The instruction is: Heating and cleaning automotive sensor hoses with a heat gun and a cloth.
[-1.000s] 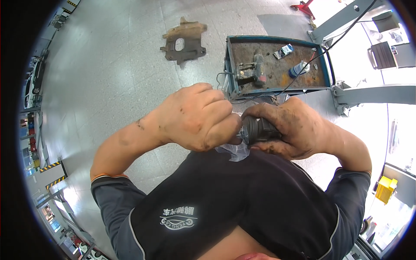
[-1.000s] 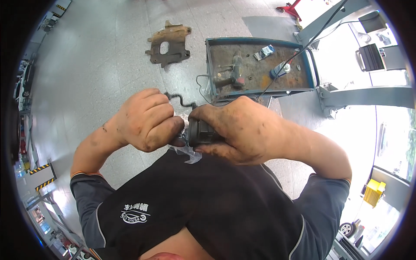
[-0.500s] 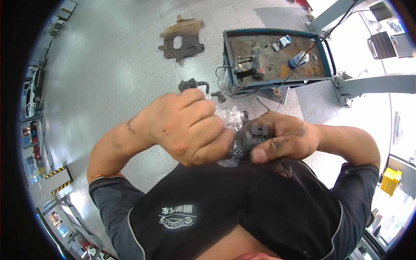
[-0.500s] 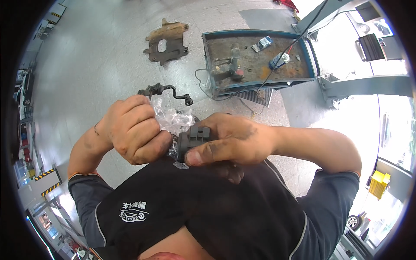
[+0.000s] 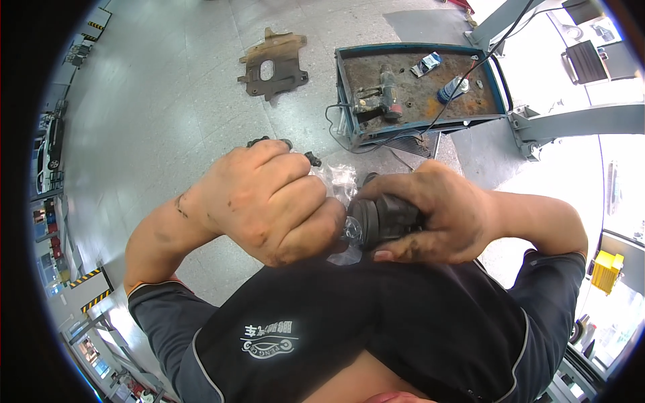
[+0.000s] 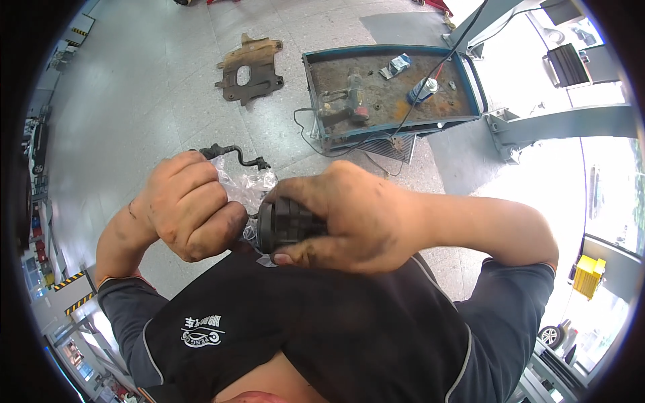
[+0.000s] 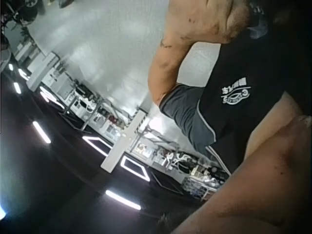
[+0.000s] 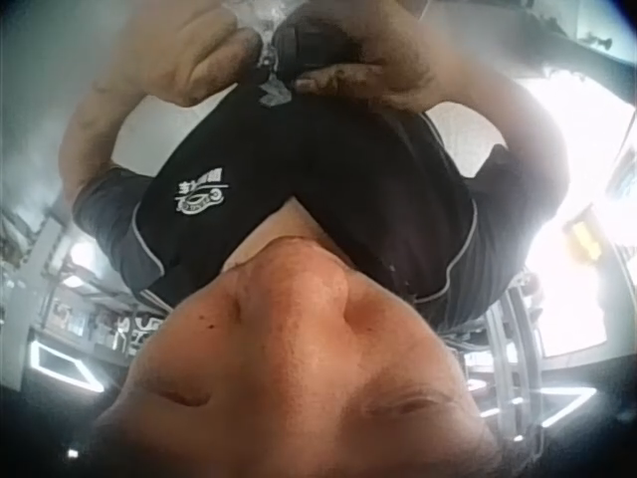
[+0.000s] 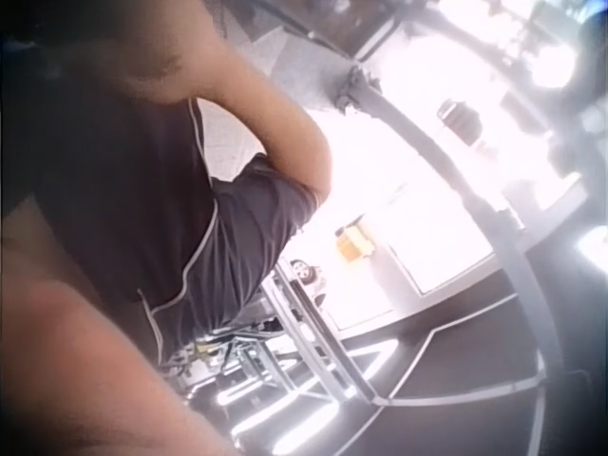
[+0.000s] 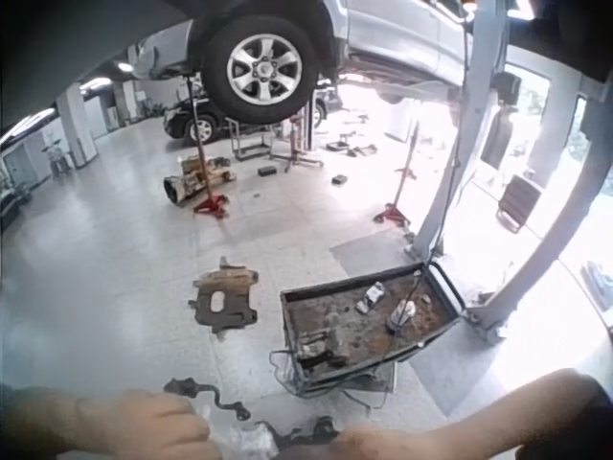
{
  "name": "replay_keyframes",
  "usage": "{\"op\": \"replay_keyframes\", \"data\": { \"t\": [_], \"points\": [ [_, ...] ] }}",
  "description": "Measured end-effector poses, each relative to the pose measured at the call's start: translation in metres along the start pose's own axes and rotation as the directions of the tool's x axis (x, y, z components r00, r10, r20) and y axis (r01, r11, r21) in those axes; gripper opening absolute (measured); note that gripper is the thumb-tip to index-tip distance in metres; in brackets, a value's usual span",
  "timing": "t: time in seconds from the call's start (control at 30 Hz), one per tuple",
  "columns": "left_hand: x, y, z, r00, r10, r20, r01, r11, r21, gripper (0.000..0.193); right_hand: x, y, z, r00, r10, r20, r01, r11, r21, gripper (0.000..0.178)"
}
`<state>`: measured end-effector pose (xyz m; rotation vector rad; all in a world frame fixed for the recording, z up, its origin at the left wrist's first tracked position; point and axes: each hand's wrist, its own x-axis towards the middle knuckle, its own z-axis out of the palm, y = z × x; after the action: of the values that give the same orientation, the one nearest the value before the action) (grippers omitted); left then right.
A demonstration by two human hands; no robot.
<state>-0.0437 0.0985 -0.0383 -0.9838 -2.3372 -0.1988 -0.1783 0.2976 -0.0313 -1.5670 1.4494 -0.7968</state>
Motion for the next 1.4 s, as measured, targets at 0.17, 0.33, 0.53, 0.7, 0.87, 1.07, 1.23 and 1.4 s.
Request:
{"op": "replay_keyframes", "data": {
  "t": [0.17, 0.33, 0.53, 0.7, 0.87, 1.07, 1.23, 1.4],
  "points": [
    [0.007, -0.002, -0.01, 0.997, -0.007, 0.077, 0.009, 0.999, -0.037, 0.021, -0.002, 0.004, -0.002, 0.864, 0.145, 0.481, -0.495, 0.409, 0.766, 0.037],
    [0.004, -0.009, 0.003, 0.95, -0.277, 0.144, 0.312, 0.872, -0.377, 0.039, 0.003, 0.023, -0.001, 0.967, 0.15, 0.207, -0.256, 0.597, 0.76, 0.037],
    [-0.002, -0.012, 0.005, 0.879, -0.435, 0.195, 0.476, 0.774, -0.417, 0.058, 0.0, 0.033, -0.001, 0.98, 0.188, 0.066, -0.183, 0.722, 0.668, 0.043],
    [-0.005, -0.015, 0.011, 0.874, -0.428, 0.231, 0.484, 0.818, -0.312, 0.046, -0.006, 0.035, -0.007, 0.961, 0.267, 0.067, -0.25, 0.744, 0.619, 0.037],
    [-0.007, -0.02, 0.009, 0.936, -0.308, 0.172, 0.351, 0.858, -0.375, 0.034, -0.012, 0.05, -0.009, 0.979, 0.198, 0.041, -0.185, 0.799, 0.573, 0.048],
    [-0.018, -0.022, 0.008, 0.9, -0.436, 0.019, 0.389, 0.78, -0.491, 0.021, -0.012, 0.045, -0.016, 0.942, 0.256, 0.214, -0.33, 0.612, 0.719, 0.05],
    [-0.016, -0.02, -0.002, 0.828, -0.474, -0.299, 0.45, 0.88, -0.149, 0.014, -0.014, 0.05, -0.012, 0.975, 0.212, 0.06, -0.193, 0.686, 0.702, 0.033],
    [0.007, 0.0, 0.002, 0.923, -0.379, 0.06, 0.383, 0.921, -0.076, 0.038, -0.009, 0.047, -0.018, 0.966, 0.243, 0.086, -0.227, 0.649, 0.726, 0.047]
  ]
}}
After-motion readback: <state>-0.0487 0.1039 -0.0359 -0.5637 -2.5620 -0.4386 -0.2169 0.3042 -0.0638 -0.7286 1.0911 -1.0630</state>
